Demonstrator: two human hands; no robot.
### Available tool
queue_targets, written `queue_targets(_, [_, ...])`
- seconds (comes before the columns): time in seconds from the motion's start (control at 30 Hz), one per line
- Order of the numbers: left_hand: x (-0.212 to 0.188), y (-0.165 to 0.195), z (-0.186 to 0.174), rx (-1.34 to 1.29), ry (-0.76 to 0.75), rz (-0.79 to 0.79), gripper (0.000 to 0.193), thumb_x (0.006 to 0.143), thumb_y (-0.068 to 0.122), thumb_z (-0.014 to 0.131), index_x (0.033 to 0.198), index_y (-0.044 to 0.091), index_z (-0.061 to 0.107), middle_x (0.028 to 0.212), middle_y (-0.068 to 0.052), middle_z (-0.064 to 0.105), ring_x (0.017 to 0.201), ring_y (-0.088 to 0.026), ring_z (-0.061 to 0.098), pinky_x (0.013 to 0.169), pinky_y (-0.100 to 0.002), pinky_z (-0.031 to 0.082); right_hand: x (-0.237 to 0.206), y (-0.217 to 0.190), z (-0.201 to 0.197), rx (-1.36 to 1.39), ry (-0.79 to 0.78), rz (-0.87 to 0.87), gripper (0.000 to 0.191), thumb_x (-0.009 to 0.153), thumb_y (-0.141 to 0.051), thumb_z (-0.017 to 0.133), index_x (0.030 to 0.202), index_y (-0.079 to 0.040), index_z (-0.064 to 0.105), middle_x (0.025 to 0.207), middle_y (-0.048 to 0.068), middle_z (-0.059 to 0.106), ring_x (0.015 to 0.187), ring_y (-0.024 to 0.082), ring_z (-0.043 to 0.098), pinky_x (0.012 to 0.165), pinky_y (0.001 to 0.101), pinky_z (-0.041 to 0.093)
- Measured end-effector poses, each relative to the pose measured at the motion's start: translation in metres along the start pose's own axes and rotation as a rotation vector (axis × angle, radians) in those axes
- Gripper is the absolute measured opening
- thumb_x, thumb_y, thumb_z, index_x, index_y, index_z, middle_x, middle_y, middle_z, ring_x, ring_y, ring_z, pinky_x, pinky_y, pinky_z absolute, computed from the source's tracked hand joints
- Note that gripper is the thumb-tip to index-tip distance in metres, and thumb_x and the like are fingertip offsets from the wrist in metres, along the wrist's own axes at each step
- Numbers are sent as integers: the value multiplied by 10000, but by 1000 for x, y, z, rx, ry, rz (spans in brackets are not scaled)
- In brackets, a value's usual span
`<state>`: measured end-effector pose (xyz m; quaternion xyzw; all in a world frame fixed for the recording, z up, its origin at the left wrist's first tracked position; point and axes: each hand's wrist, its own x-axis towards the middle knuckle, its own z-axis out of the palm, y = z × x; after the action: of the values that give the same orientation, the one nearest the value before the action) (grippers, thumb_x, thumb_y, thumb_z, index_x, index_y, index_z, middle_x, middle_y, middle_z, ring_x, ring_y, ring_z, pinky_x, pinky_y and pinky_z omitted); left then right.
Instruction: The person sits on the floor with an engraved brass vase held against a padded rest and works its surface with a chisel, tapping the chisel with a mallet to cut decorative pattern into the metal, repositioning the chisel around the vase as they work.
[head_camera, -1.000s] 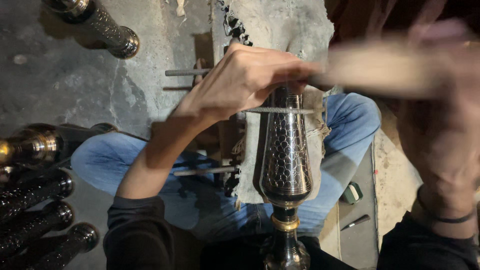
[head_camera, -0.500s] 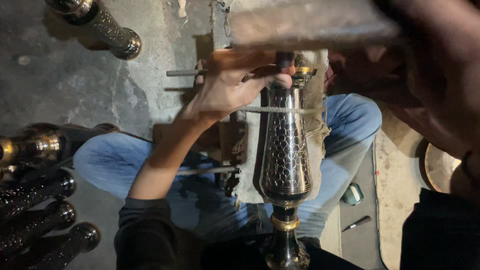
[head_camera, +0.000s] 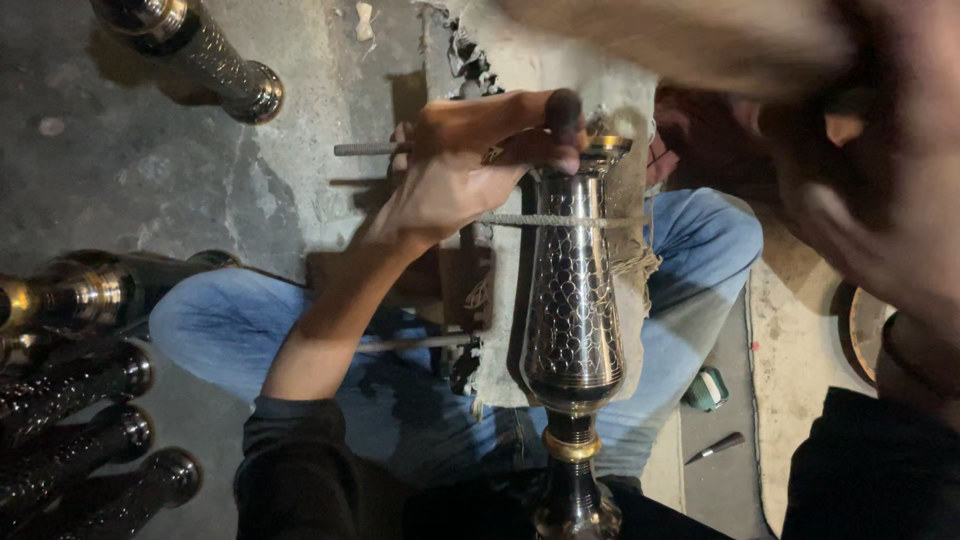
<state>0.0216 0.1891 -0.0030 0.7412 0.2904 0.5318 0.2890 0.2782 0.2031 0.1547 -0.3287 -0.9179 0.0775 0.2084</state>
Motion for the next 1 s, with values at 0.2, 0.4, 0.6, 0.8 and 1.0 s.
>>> queue_targets(0.2, [5,-5,1,147,-54,107,298,1026,83,783,1286,172,668,1095,-30,783,936,-138,789,842,-254,672,-20,-13,7,479,142,301,456,1090,95,482,1524,-27,411,1355,280,572,1229,370,672,1040,424,550])
queue_targets(0.4, [11,0,-2,149,-82,69,278,1030,127,778,1288,111,677,1087,-48,779,966,-171,800,818,-271,667,-14,-22,3,759,10,365,412,1134,-161,280,1490,43,318,1447,274,502,1300,344,616,1073,441,482])
queue_targets(0.6, [18,3,-2,286,-110,99,284,1035,132,735,1310,87,679,1052,-68,784,925,-174,793,834,-292,658,-25,-12,7,966,133,638,472,1030,-170,446,1450,36,509,1243,142,685,1144,265,706,1023,349,528])
queue_targets(0.8, [13,0,-2,116,-114,41,174,1066,112,695,1240,101,691,1062,-59,786,930,-146,798,835,-266,667,-52,16,24,-402,87,95,586,943,83,764,1481,-27,560,1001,180,575,895,334,564,818,416,466])
queue_targets(1.0, [5,1,-1,132,-14,81,256,1068,85,731,1315,61,668,1099,-54,781,931,-142,800,806,-244,668,-62,20,22,-201,98,126,642,975,69,703,1558,-45,460,1191,158,553,1056,290,537,936,370,454])
